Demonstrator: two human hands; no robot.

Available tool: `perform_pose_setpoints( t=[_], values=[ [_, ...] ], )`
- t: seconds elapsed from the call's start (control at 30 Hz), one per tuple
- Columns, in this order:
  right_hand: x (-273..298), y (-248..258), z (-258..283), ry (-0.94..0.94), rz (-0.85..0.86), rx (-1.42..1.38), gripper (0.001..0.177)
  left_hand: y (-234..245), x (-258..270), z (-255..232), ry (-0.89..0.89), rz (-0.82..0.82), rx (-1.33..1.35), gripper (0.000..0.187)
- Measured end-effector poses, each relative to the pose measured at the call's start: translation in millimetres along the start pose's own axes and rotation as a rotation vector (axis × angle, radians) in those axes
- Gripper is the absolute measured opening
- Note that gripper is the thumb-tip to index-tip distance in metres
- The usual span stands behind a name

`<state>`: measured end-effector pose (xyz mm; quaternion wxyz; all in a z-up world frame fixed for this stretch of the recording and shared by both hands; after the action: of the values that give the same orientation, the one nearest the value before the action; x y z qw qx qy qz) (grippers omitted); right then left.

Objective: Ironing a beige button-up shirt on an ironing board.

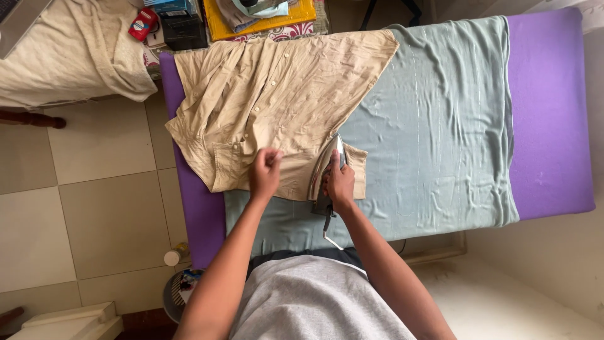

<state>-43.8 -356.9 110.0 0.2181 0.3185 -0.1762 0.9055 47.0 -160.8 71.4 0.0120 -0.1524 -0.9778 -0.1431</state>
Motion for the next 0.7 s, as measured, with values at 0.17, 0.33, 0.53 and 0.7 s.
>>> perform_pose_setpoints(
  t=[0.17,0.33,0.53,0.7],
  values=[
    [8,-7,-16,-0.026,-0.062,0.058,0.058,47,86,22,0.308,-0.223,-0.265,0.035],
    [-10,-5,-14,-0.007,-0.059,0.054,0.063,60,114,42,0.437,-0.289,-0.298,0.036],
    [-10,3,-3,0.02,-0.125,0.009,0.061,38,112,45,0.565,-0.383,-0.076,0.041],
    [-9,24,-12,0.009,-0.158,-0.001,0.059,17,105,61,0.714,-0.522,0.511,0.062]
  ],
)
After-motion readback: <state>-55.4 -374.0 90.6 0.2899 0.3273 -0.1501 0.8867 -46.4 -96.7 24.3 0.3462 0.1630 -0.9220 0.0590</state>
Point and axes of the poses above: each hand's wrist, its own x-axis away from the middle knuckle, its own y-axis out of the back of the hand, z = x × y, the point moved 4 cm from there along -x, towards the middle knuckle, and after that the axes turned 11 degrees about z, right-handed, at the moved point
